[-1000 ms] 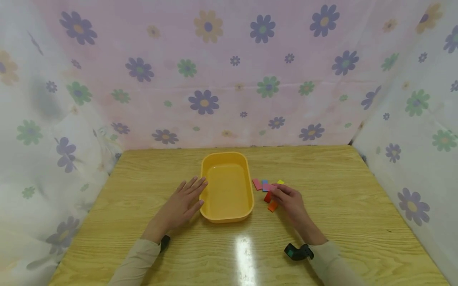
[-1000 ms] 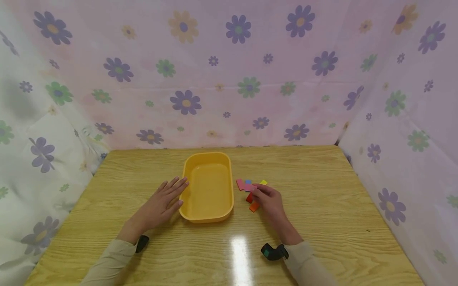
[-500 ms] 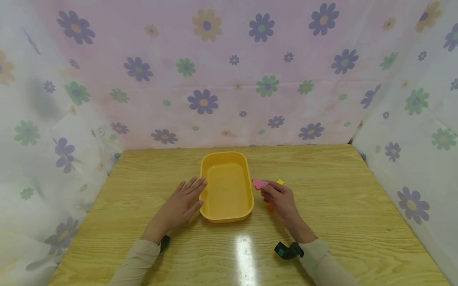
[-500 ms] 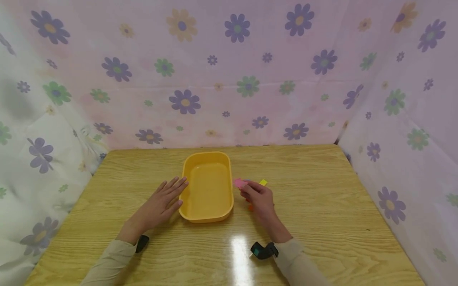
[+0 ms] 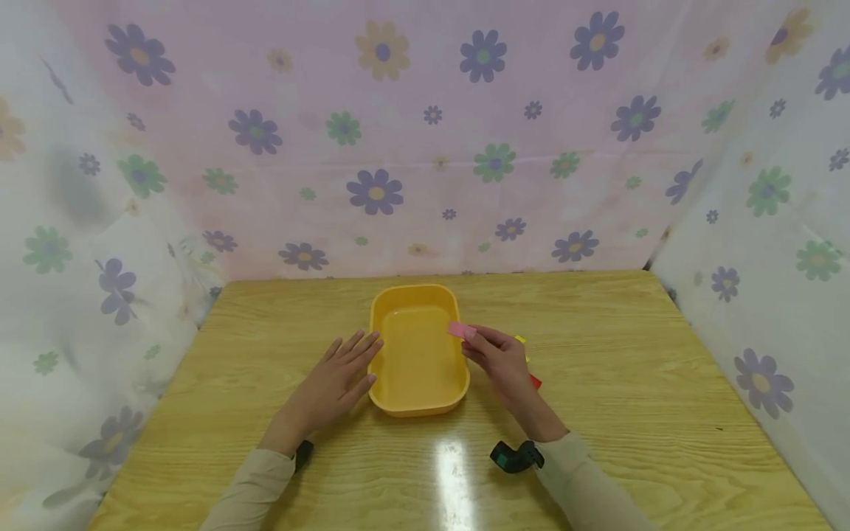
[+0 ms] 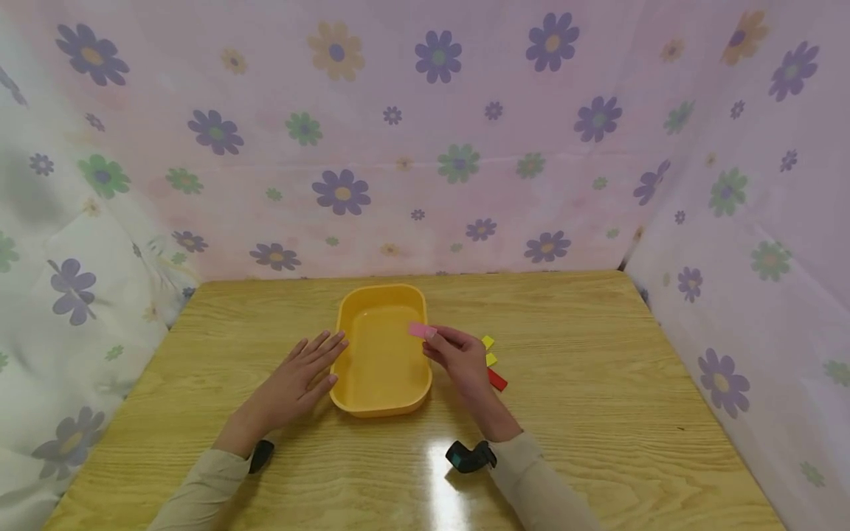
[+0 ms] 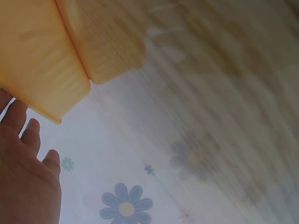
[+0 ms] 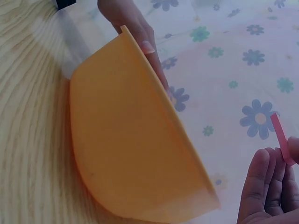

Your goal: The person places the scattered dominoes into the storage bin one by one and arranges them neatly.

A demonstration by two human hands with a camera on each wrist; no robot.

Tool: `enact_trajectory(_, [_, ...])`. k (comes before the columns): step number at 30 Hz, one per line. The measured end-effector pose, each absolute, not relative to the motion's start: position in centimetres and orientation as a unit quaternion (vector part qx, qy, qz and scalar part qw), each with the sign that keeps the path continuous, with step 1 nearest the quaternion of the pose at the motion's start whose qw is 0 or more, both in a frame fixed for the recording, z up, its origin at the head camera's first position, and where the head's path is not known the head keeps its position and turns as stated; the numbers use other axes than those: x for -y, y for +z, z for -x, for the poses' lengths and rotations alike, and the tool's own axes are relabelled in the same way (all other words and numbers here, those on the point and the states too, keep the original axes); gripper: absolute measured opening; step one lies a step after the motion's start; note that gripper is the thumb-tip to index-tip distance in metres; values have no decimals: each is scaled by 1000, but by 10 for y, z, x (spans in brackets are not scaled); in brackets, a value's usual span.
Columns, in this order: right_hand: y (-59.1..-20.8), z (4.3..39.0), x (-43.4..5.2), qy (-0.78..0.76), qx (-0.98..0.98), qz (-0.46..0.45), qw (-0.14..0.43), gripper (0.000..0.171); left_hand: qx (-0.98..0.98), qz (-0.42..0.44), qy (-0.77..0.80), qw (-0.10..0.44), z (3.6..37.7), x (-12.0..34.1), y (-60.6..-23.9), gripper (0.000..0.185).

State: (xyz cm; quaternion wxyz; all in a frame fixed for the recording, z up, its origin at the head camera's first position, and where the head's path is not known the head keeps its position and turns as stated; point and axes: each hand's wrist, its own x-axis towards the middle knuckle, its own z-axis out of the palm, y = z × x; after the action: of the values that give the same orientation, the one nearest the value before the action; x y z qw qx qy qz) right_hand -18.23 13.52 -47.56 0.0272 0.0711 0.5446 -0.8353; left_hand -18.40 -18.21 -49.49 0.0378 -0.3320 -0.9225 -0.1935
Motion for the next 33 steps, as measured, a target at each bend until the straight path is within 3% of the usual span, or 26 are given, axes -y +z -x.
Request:
enact_trajectory(7, [-469,190,-123,-821,-567,-52,44,33,923,333,-191,43,185,183,-498,61])
enact_trajectory(22, [-449,213,-99,-833,-545,-79,51,24,926,325,-191,32,185,182,-496,60])
enact_trajectory(33, [-437,234,-79,-826,-560,-35,53,29,927,322,-188,27,185,181,-493,59])
